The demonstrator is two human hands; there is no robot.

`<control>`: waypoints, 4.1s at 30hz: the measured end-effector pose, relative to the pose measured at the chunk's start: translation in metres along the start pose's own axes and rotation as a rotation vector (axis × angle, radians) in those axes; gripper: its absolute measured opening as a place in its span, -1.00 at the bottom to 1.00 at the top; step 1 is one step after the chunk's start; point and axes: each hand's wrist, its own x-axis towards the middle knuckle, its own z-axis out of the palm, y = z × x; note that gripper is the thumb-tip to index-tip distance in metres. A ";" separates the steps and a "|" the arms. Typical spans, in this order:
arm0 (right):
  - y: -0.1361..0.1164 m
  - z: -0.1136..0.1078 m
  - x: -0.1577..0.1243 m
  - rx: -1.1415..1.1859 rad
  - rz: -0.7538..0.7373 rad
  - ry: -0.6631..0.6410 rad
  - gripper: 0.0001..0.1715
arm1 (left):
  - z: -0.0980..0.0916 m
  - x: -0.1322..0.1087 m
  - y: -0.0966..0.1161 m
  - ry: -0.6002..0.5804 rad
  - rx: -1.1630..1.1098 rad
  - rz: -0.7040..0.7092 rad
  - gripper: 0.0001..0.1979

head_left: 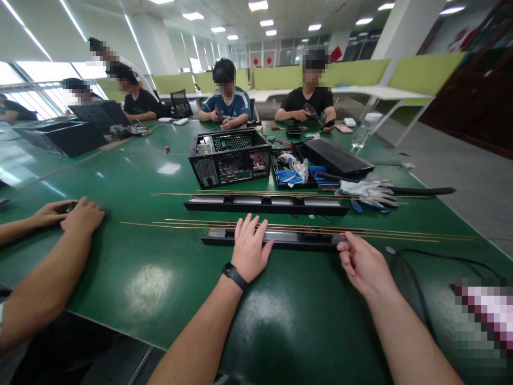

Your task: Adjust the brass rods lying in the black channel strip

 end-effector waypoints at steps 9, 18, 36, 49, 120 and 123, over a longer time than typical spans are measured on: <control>0.003 0.002 0.002 -0.021 0.014 -0.052 -0.60 | -0.002 0.000 0.001 0.001 0.009 0.003 -0.53; 0.003 0.004 -0.002 0.002 0.000 -0.077 -0.56 | 0.000 0.000 -0.001 0.010 0.016 0.014 -0.53; 0.008 -0.001 0.003 0.023 -0.006 -0.082 -0.52 | 0.001 0.000 -0.001 0.029 0.029 0.029 -0.54; 0.008 0.001 0.002 0.022 -0.015 -0.076 -0.48 | 0.002 0.000 -0.003 0.021 0.035 0.030 -0.53; -0.019 -0.017 0.014 0.048 -0.037 0.237 -0.74 | 0.000 0.000 0.000 0.006 0.049 0.025 -0.53; -0.016 -0.012 0.009 0.022 -0.004 0.143 -0.78 | 0.000 0.000 0.000 0.008 0.051 0.030 -0.53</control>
